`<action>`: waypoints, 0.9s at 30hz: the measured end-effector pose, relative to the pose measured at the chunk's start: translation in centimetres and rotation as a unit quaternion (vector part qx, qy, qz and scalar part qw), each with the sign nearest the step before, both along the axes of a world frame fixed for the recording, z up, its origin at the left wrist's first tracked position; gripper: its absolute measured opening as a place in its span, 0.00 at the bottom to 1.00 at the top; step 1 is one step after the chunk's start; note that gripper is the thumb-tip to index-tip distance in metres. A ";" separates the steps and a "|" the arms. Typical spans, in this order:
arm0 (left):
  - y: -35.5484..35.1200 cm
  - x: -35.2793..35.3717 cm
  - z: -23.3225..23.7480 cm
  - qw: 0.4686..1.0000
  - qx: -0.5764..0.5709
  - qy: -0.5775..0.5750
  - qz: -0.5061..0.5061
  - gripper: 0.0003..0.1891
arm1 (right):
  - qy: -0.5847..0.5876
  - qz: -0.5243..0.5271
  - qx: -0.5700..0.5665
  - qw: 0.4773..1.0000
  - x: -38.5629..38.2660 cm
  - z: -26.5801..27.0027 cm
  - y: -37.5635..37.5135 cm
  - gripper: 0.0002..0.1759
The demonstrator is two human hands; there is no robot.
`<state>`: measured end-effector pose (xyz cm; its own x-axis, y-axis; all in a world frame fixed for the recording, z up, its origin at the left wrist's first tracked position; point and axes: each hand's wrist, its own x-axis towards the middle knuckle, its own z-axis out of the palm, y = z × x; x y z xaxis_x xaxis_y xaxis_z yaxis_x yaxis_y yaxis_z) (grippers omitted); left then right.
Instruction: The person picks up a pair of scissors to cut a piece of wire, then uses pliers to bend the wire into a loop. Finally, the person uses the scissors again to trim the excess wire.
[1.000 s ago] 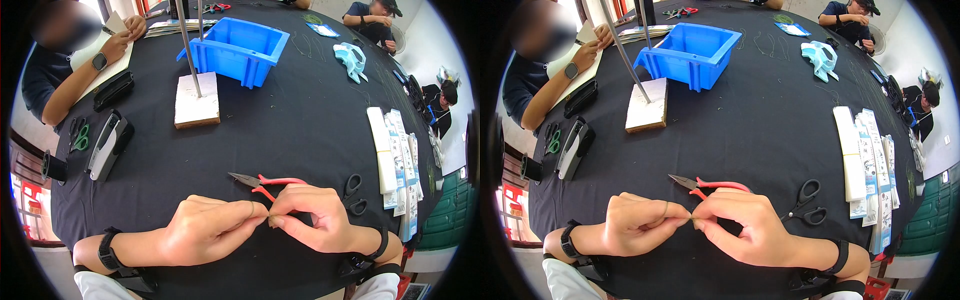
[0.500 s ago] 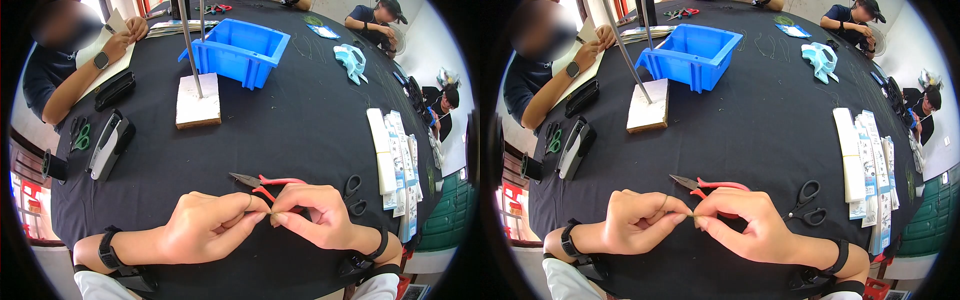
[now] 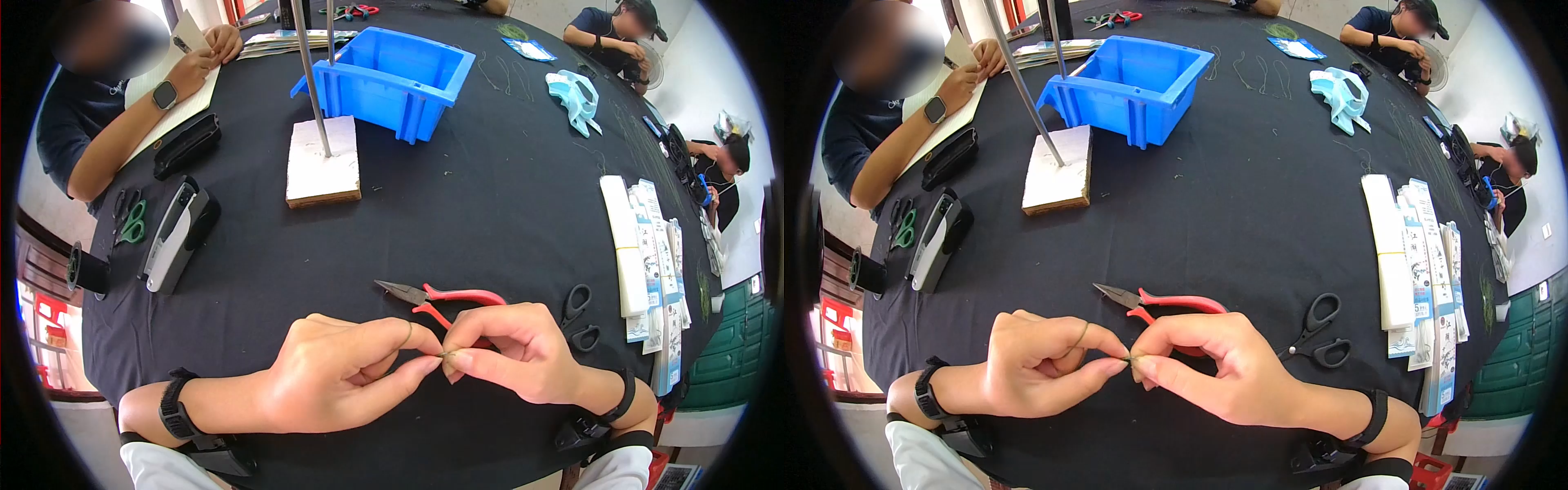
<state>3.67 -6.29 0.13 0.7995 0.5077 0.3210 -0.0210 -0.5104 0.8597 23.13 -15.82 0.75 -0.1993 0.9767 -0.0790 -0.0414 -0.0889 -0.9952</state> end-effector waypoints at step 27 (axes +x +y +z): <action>0.6 0.2 1.0 0.928 -0.349 0.104 0.074 0.09 | -0.519 -0.077 0.275 0.806 -0.2 0.7 0.9 0.22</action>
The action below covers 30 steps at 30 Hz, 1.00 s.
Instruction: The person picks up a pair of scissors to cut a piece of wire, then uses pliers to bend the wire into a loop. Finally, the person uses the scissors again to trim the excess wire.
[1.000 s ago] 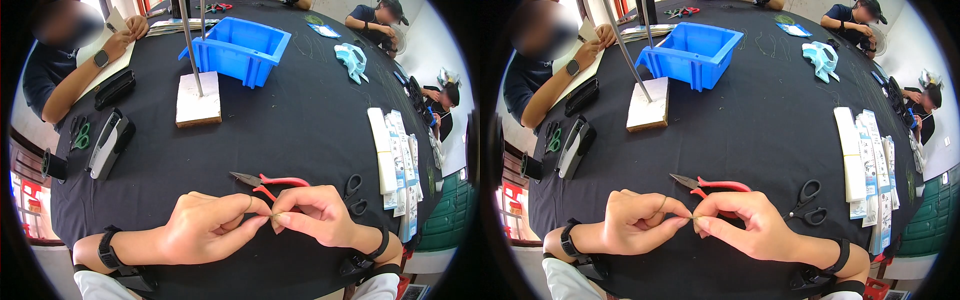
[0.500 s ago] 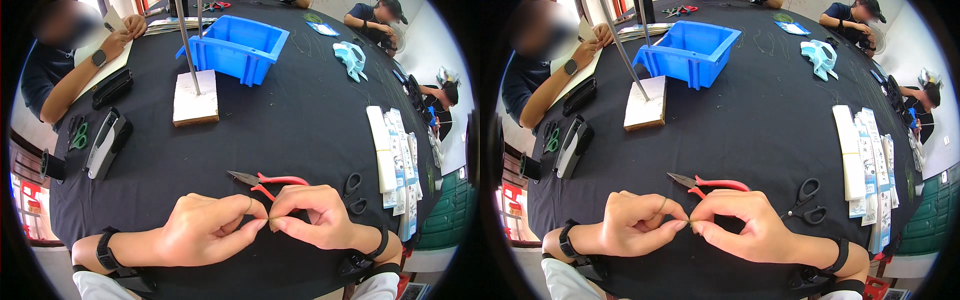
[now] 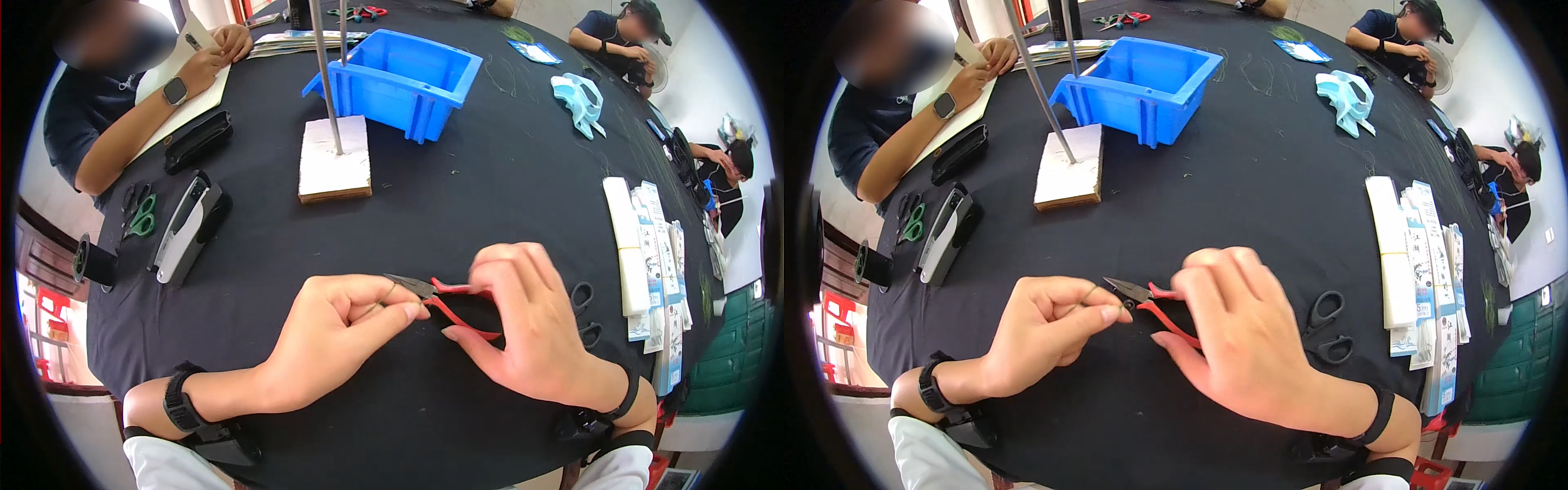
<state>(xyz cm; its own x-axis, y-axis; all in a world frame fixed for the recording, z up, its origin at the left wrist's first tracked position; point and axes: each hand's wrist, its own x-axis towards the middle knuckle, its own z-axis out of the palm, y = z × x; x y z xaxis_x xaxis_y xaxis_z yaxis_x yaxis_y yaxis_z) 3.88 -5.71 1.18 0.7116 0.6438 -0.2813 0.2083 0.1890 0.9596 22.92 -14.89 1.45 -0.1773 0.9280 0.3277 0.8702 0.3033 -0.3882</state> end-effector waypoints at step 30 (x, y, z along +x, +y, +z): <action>0.2 0.1 -0.4 0.993 -0.017 -0.063 0.102 0.09 | -0.077 -0.076 0.070 0.992 -0.1 -1.3 0.1 0.14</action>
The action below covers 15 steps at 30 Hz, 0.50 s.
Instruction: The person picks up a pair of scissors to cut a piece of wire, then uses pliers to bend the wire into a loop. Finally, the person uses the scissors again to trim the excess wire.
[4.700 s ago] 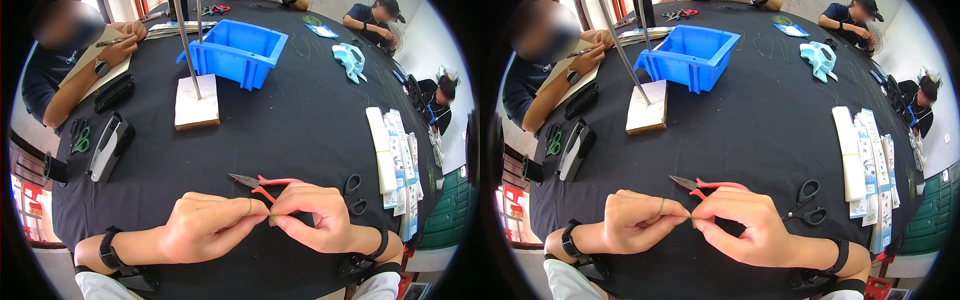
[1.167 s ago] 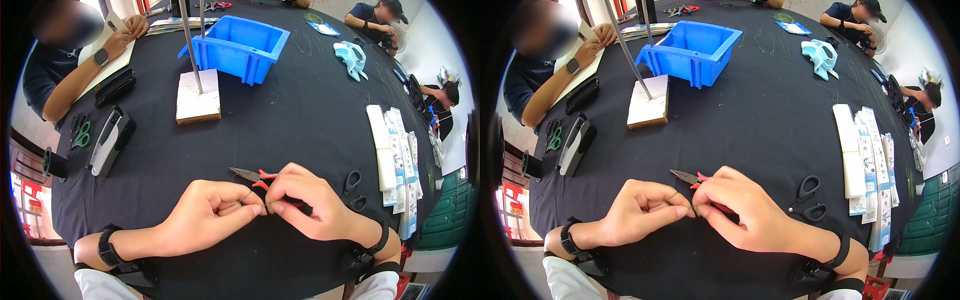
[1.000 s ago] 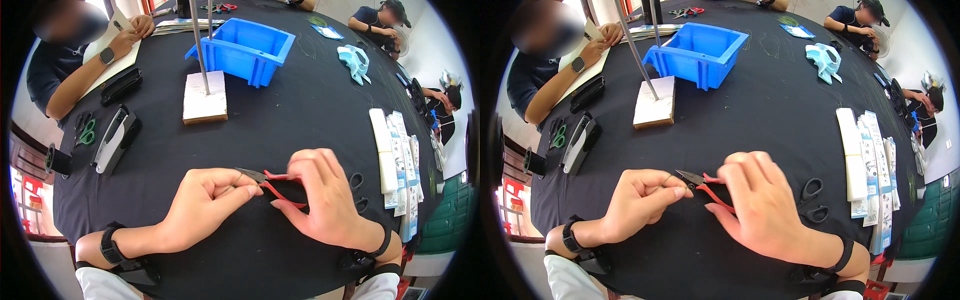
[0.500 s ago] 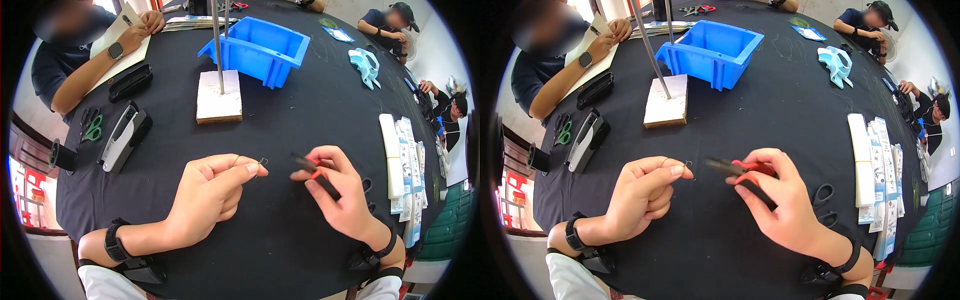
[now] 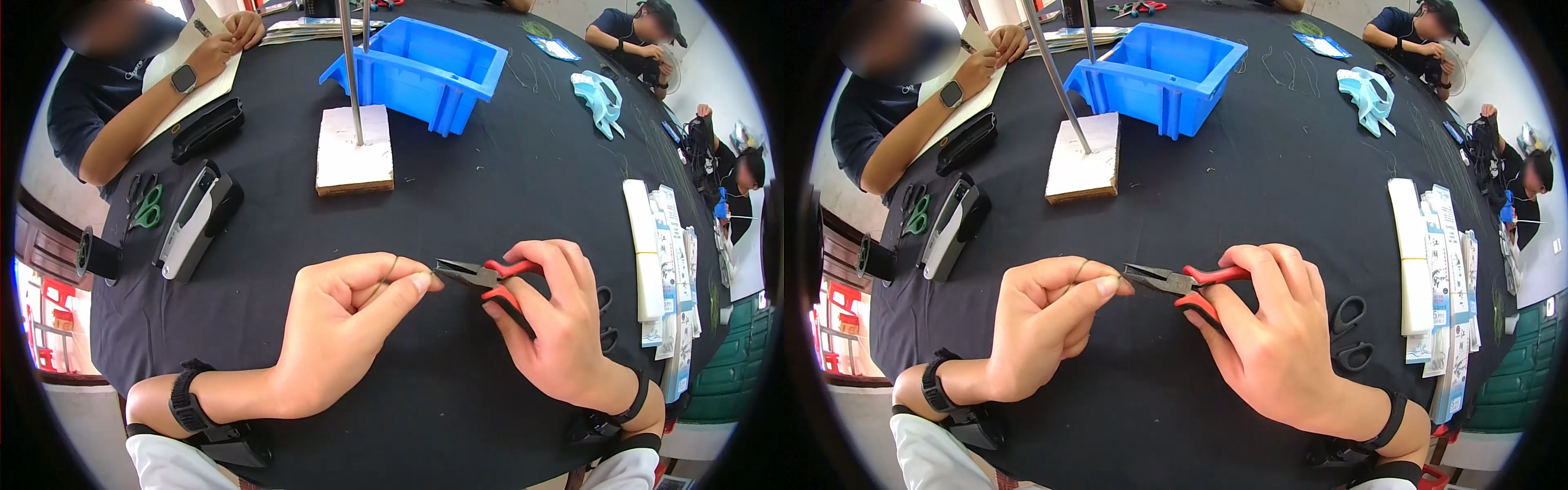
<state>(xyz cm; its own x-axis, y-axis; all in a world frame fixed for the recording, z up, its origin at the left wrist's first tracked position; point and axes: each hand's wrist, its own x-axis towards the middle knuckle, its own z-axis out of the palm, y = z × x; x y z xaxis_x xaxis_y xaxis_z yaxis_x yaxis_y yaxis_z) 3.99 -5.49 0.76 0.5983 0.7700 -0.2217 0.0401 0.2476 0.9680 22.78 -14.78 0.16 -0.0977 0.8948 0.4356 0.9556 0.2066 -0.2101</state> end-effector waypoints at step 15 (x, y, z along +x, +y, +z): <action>0.0 0.0 -0.3 1.000 0.009 0.003 -0.003 0.10 | 0.001 0.018 0.015 1.000 -0.1 -0.2 0.1 0.12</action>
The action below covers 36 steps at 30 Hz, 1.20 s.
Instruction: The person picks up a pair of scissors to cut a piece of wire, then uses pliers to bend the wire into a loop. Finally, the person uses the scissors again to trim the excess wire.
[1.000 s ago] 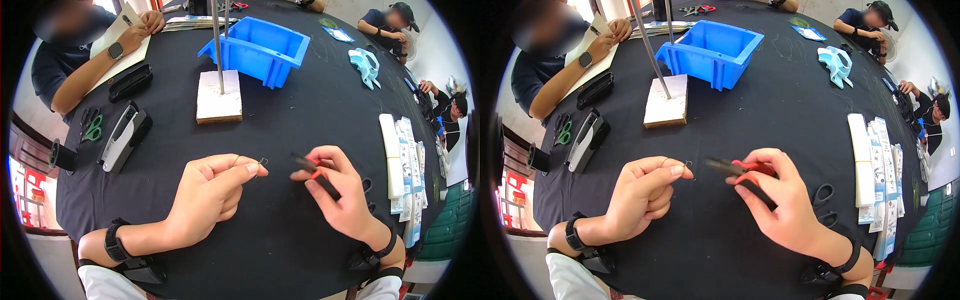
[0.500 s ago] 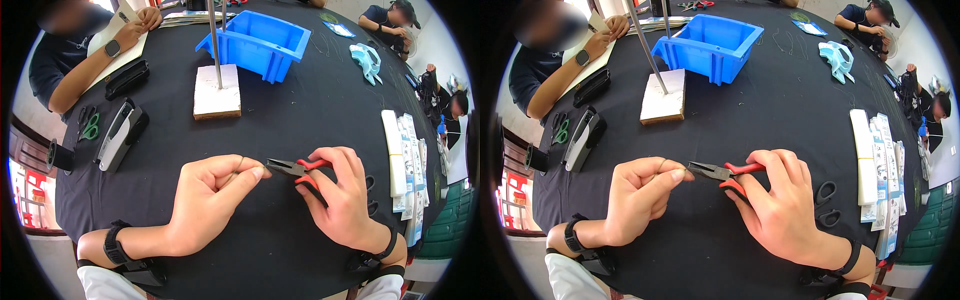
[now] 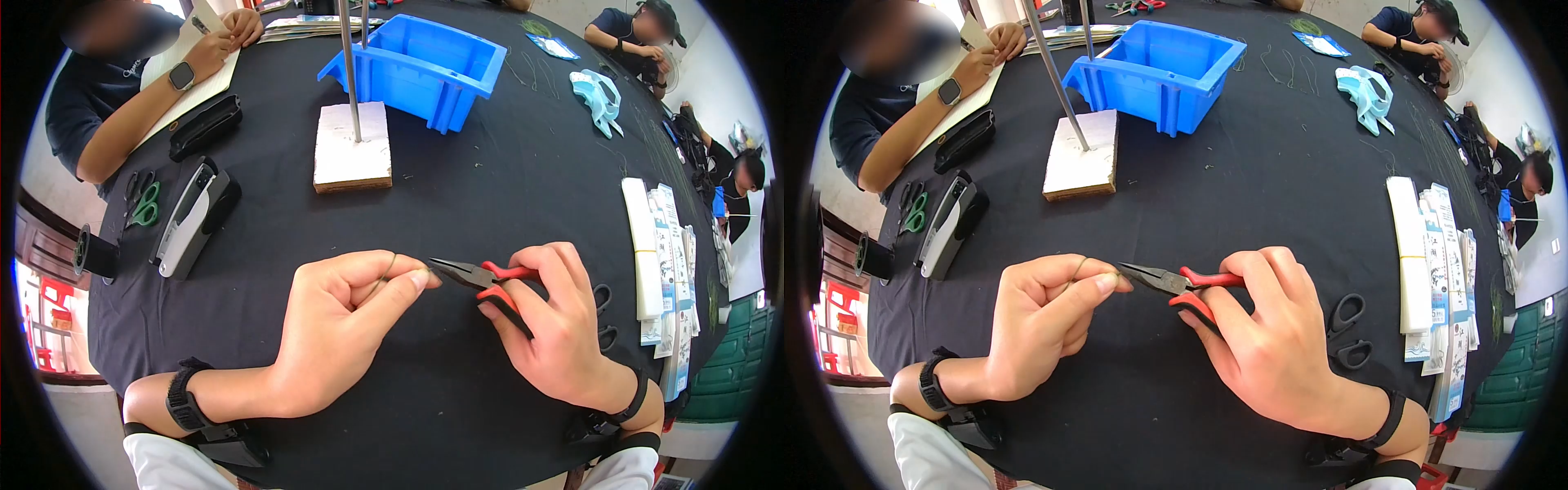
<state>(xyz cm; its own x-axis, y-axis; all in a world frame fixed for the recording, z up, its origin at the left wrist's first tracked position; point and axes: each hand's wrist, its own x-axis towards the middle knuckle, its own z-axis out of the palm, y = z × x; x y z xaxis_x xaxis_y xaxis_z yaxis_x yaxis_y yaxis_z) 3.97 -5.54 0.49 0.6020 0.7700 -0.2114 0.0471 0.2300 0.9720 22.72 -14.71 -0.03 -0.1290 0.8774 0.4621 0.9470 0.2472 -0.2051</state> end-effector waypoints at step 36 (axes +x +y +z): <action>0.0 0.1 -0.2 0.998 0.059 0.034 -0.008 0.09 | 0.010 0.012 -0.018 1.000 0.1 -0.2 0.1 0.12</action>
